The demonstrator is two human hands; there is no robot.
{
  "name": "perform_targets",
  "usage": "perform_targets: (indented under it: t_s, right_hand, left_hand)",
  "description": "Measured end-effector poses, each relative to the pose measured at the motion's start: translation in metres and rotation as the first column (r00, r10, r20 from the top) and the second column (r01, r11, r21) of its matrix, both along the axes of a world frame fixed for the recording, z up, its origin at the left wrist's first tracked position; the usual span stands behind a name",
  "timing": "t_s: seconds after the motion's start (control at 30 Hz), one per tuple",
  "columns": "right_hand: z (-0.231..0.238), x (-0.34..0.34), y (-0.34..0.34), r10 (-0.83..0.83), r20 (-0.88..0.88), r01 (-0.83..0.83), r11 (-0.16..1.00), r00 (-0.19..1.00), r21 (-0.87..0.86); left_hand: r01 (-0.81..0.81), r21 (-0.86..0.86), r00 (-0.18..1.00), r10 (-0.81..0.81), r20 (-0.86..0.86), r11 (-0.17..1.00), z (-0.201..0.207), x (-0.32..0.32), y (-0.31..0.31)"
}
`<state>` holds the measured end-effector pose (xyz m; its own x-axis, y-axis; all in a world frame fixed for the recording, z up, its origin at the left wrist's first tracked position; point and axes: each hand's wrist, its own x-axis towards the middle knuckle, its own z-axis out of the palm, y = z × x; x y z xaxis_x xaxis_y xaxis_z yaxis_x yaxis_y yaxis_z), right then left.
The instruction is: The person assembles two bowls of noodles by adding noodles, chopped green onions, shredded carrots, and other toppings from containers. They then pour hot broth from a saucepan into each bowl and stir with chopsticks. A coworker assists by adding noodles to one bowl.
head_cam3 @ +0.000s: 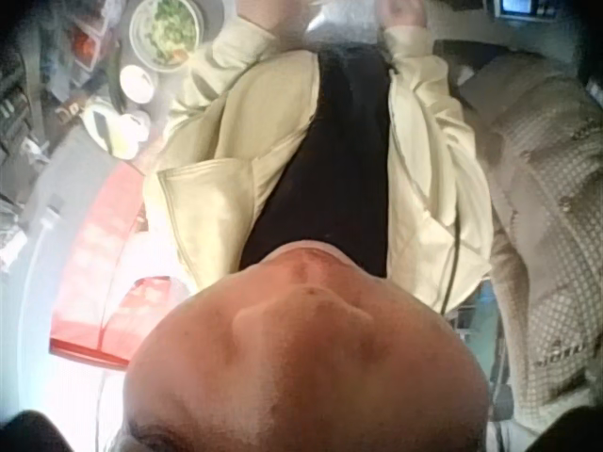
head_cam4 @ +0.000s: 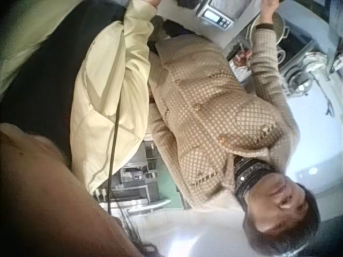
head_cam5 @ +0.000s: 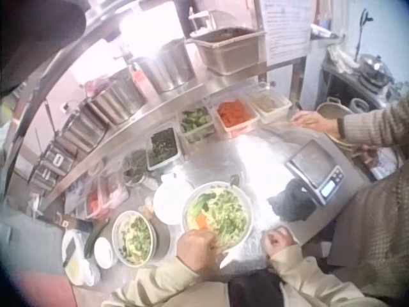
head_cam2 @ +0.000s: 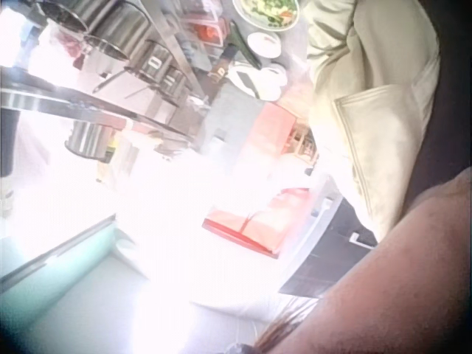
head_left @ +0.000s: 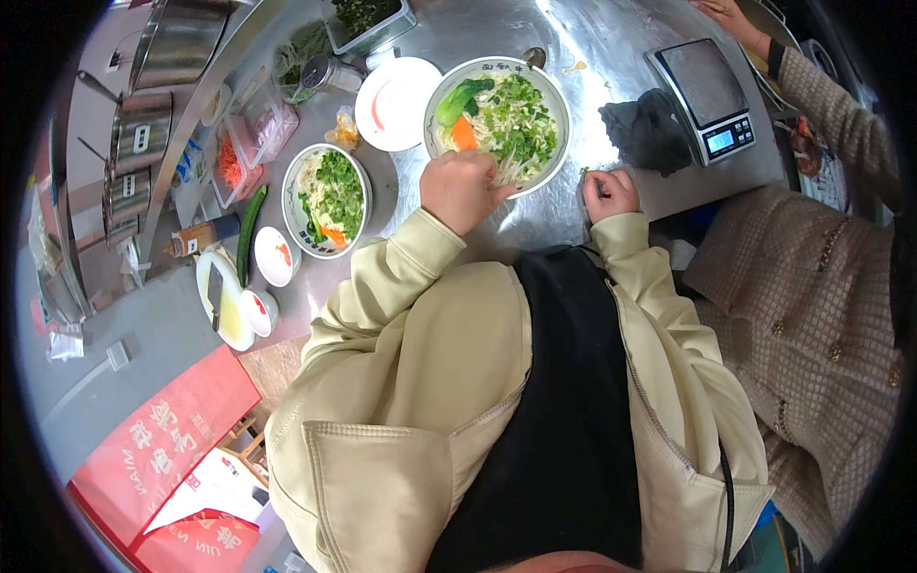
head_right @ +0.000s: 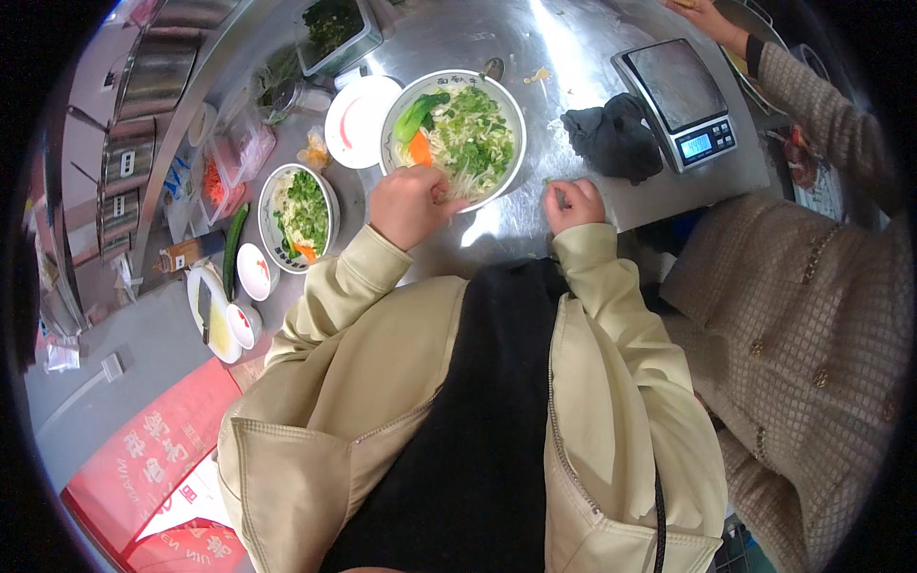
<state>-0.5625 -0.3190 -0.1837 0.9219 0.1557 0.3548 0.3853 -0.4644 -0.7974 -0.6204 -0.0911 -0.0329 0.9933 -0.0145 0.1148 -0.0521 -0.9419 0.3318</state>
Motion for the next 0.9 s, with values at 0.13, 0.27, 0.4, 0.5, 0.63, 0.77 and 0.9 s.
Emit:
perform_targets:
  t_s: [0.13, 0.27, 0.4, 0.5, 0.63, 0.77, 0.9]
  right_hand:
    - [-0.002, -0.001, -0.001, 0.009, 0.014, -0.009, 1.0, 1.0, -0.008]
    - [-0.003, -0.001, -0.002, 0.018, -0.009, -0.018, 0.999, 1.0, 0.026]
    - [-0.005, -0.002, -0.003, 0.019, -0.025, -0.018, 0.999, 1.0, 0.042]
    - [-0.008, -0.001, -0.002, 0.016, -0.029, -0.014, 0.998, 0.999, 0.064]
    - [-0.011, 0.0, -0.001, 0.02, -0.042, -0.016, 0.996, 0.999, 0.093]
    - [-0.012, 0.001, -0.002, 0.023, -0.004, -0.023, 0.999, 1.0, 0.044]
    - [-0.005, 0.001, -0.004, 0.062, -0.07, -0.054, 0.993, 0.996, 0.107]
  left_hand:
    - [0.015, 0.111, 0.999, -0.02, 0.038, 0.994, -0.012, -0.004, 0.014]
    - [0.204, 0.224, 0.973, -0.223, 0.061, 0.953, -0.007, 0.019, 0.04]
    - [0.342, 0.175, 0.939, -0.345, -0.015, 0.923, 0.006, 0.035, 0.059]
    - [0.312, 0.068, 0.941, -0.298, -0.161, 0.948, 0.009, 0.035, 0.057]
    - [0.237, 0.155, 0.971, -0.23, -0.061, 0.959, 0.008, 0.026, 0.05]
    - [-0.026, -0.005, 0.999, 0.026, 0.048, 1.0, 0.019, -0.003, 0.057]
    - [-0.189, -0.045, 0.974, 0.193, 0.115, 0.981, 0.015, -0.058, 0.041]
